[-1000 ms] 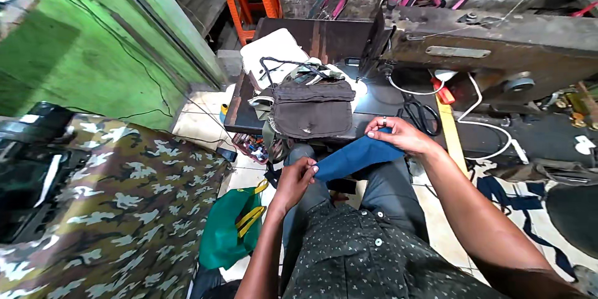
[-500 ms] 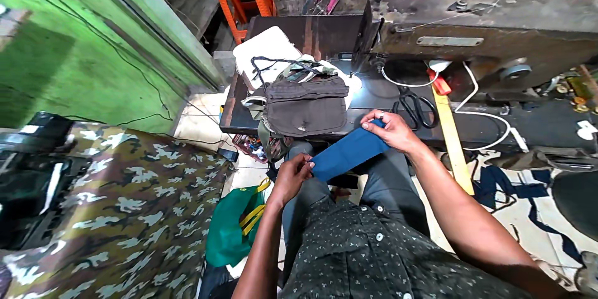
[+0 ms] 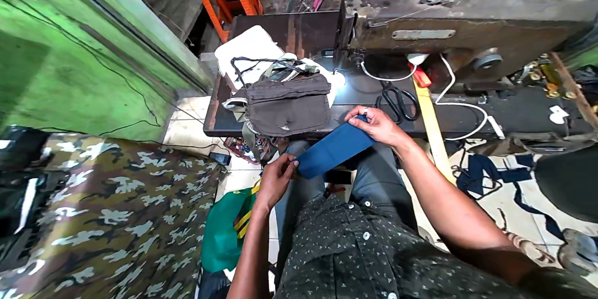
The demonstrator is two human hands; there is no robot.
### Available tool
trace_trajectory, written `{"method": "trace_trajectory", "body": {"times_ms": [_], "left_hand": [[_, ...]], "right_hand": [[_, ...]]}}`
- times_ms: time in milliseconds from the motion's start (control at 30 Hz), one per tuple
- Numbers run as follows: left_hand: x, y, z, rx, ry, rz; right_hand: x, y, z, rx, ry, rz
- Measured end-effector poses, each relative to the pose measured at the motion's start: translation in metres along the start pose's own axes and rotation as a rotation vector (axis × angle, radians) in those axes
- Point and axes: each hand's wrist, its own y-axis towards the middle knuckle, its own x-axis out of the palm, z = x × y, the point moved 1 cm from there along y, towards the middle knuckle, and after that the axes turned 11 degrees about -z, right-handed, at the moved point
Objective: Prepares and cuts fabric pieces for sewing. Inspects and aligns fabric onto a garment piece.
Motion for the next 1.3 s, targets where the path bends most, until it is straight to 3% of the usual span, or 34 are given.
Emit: {"method": "trace_trajectory", "body": {"times_ms": [100, 167, 267, 400, 567, 667, 767, 833, 967, 1100, 1200, 1300], "left_hand": [[0.006, -0.002, 0.013, -0.025, 0.322, 0.100], [0.016, -0.007, 0.031, 0.040, 0.373, 0.103], [0.040, -0.015, 0.061, 0.195, 0.203, 0.006], [0.066, -0.014, 0.061, 0.250, -0.061, 0.188], [0.019, -0.017, 0.041, 0.150, -0.426, 0.364], [-0.023, -0.018, 0.035, 0.118, -0.486, 0.368], [-0.056, -0.017, 0.026, 0.056, -0.324, 0.488], [-0.081, -0.014, 0.018, 0.059, -0.050, 0.578], [-0.127, -0.004, 0.030, 0.037, 0.249, 0.567], [-0.144, 0.021, 0.041, 0.086, 0.377, 0.423], [-0.129, 0.032, 0.045, 0.085, 0.469, 0.367], [-0.116, 0.035, 0.044, 0.060, 0.495, 0.402]], "right_hand": [[0.004, -0.008, -0.021, -0.004, -0.002, -0.071], [0.020, -0.014, -0.044, 0.001, -0.073, -0.094], [0.057, -0.016, -0.074, 0.091, -0.034, -0.056], [0.083, -0.005, -0.093, 0.101, 0.020, -0.071], [0.056, 0.054, -0.098, -0.146, -0.539, 0.077], [0.033, 0.115, -0.096, -0.113, -0.750, -0.021], [0.027, 0.157, -0.102, 0.054, -0.760, -0.220], [0.032, 0.162, -0.101, 0.027, -0.761, -0.233], [0.055, 0.102, -0.100, -0.301, -0.858, 0.005], [0.089, 0.036, -0.063, -0.532, -0.928, 0.180], [0.111, 0.005, -0.039, -0.445, -0.864, 0.155], [0.122, -0.026, -0.021, 0.006, -0.615, -0.054]]}}
